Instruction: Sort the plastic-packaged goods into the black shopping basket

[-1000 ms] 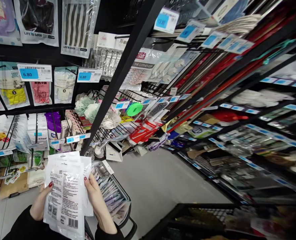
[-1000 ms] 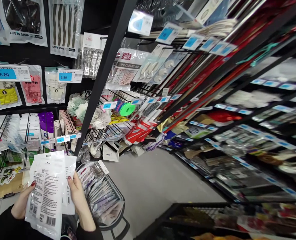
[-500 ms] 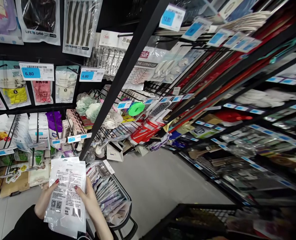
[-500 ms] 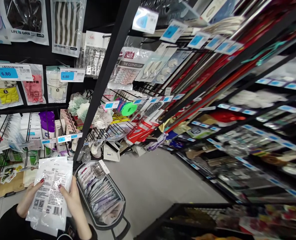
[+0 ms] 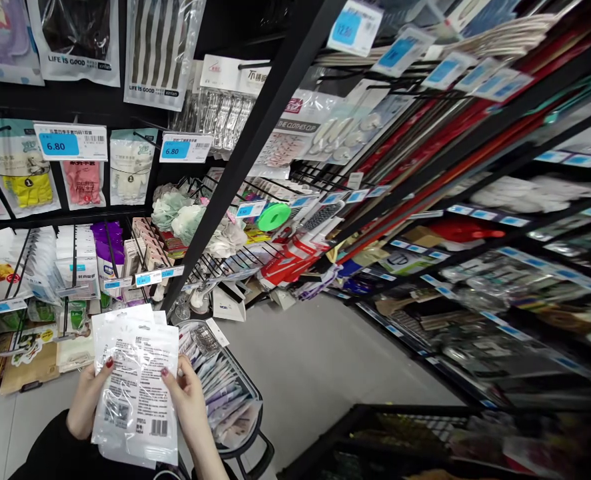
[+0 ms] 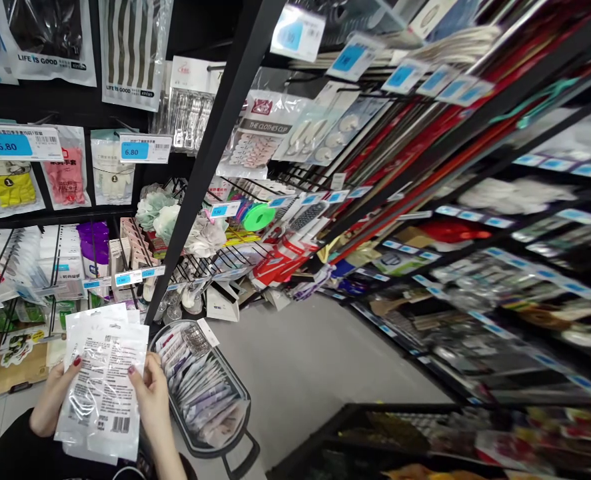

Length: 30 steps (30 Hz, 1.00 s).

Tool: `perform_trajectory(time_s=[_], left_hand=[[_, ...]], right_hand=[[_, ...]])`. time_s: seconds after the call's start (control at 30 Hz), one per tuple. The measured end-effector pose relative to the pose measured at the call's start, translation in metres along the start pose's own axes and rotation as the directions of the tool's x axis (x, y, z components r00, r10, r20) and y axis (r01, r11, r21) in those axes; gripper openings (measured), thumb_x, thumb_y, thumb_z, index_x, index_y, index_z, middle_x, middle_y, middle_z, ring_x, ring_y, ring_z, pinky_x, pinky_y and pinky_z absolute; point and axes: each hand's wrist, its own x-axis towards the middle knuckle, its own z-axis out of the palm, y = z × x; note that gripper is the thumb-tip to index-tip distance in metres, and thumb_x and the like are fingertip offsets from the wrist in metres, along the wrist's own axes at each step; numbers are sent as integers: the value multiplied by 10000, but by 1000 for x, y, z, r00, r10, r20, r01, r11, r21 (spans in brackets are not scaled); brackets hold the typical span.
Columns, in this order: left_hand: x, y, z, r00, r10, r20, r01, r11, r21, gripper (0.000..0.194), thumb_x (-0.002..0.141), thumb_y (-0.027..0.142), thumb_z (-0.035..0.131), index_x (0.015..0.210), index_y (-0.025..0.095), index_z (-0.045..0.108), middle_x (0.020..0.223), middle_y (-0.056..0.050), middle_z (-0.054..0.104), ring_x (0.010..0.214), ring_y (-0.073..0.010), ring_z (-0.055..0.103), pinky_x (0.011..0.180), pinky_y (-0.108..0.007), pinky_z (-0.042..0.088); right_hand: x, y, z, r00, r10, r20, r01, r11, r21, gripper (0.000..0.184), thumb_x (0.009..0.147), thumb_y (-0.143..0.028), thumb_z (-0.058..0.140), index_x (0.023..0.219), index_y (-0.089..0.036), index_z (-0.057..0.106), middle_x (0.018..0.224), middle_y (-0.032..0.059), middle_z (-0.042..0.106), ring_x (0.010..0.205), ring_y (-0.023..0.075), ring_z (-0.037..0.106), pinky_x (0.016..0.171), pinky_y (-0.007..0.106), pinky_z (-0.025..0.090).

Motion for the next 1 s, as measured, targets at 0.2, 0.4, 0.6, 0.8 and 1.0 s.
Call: perform_trajectory(time_s=[0.2,0.4,0.6,0.8,1.0], left_hand=[[3,5,-9,996,-37,-80,32,998,-58,489,667,360,714,1072,113,590,850,-100,727,854,-294,661,687,-346,548],[5,12,-18,987,-46,-151,36,997,-71,520,647,312,736,1114,159,565,872,-67,728,920,-266,644,715,-300,555],[4,11,-23,994,-2,-107,-17,983,-181,715,583,389,767,1218,200,500,975,-68,710,940,-292,634,736,-338,563],[2,11,-17,993,57,-104,-73,986,-149,642,559,411,775,1118,161,579,963,-90,710,948,-306,628,752,-349,554],[-3,11,-5,998,30,-54,-36,994,-100,582,637,411,723,1138,164,561,977,-89,707,951,-296,628,749,-352,550]], right_hand=[[9,-25,-43,967,26,-252,30,976,216,283,719,-432,642,858,-219,519,832,35,632,700,187,606,632,311,497],[22,-57,-79,929,-77,-363,172,957,235,327,693,-432,673,860,-216,495,884,47,649,737,184,615,692,313,485],[27,-46,-101,911,-34,-411,134,967,218,313,691,-438,654,818,-221,467,826,16,634,708,176,595,657,298,459],[20,-39,-89,905,-120,-408,61,986,-155,258,754,-441,571,838,-210,493,765,17,586,673,173,534,599,273,418],[8,-33,-26,974,-159,-159,116,961,-252,191,845,-374,458,904,-201,514,862,41,588,795,190,544,710,287,430]])
